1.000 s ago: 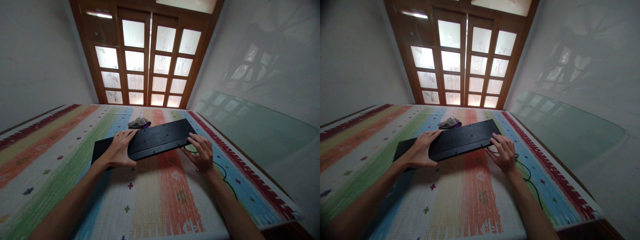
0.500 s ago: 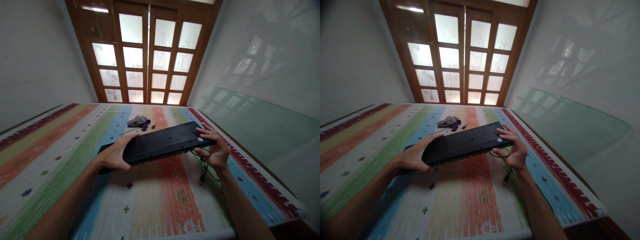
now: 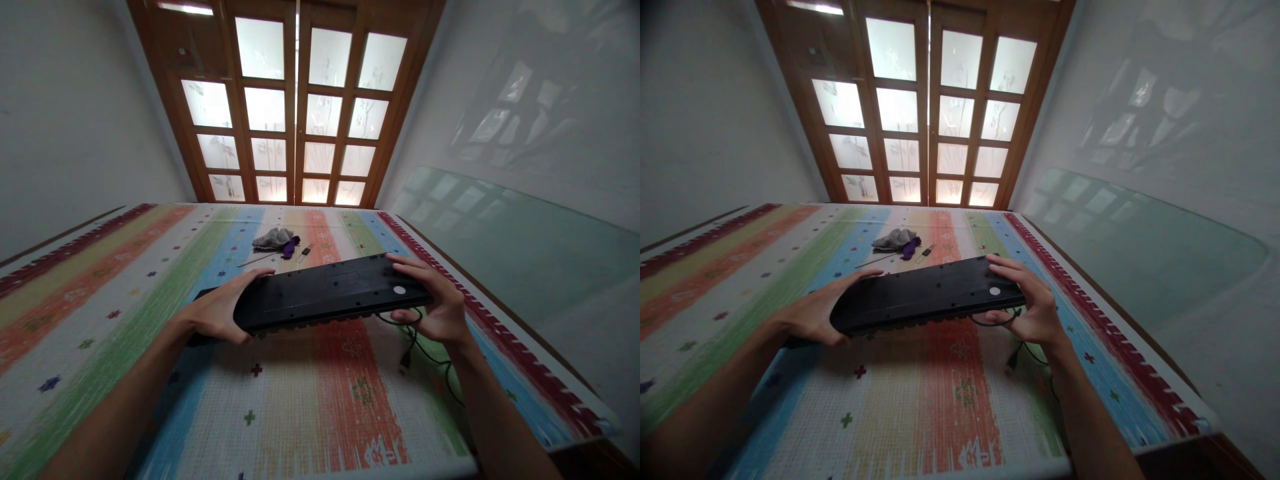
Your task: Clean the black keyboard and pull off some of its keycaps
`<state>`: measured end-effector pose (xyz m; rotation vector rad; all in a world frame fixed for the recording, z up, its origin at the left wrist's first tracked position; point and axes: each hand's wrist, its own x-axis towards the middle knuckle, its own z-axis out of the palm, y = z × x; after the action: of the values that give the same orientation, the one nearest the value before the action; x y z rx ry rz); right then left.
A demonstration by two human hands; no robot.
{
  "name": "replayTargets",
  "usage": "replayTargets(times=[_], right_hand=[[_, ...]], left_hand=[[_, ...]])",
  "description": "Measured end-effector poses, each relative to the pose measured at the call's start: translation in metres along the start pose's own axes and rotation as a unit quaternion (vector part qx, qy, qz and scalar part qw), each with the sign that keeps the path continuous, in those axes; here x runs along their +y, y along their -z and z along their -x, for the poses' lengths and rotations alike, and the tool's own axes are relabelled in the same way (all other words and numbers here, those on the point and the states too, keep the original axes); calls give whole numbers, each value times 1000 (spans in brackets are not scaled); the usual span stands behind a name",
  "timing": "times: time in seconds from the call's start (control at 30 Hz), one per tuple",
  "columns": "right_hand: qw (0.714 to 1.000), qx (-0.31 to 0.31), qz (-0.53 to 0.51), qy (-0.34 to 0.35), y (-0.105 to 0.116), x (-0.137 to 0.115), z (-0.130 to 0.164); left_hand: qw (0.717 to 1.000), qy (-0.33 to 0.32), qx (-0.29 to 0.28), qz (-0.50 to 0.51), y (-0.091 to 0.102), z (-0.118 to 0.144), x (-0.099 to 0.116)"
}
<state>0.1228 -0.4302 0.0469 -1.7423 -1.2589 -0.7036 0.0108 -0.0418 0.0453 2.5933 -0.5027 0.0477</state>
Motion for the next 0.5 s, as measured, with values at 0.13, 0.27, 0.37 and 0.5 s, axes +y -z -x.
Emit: replayTargets(times=[0.13,0.27,0.37,0.5], right_hand=[[998,31,-54,13,-4,-2,-3],[995,75,-68,16,-10,-5,-8],[991,112,-70,24,-12,-10,-13],[985,148,-80,33,-12,-17,-19]], left_hand=[[1000,-14,-10,2,2,1,-1],[1000,-14,-10,-16,-1,-1,-2],[999,-12,-20,39,-2,-3,-2],[989,-20,-53,138,1,-4,-3]])
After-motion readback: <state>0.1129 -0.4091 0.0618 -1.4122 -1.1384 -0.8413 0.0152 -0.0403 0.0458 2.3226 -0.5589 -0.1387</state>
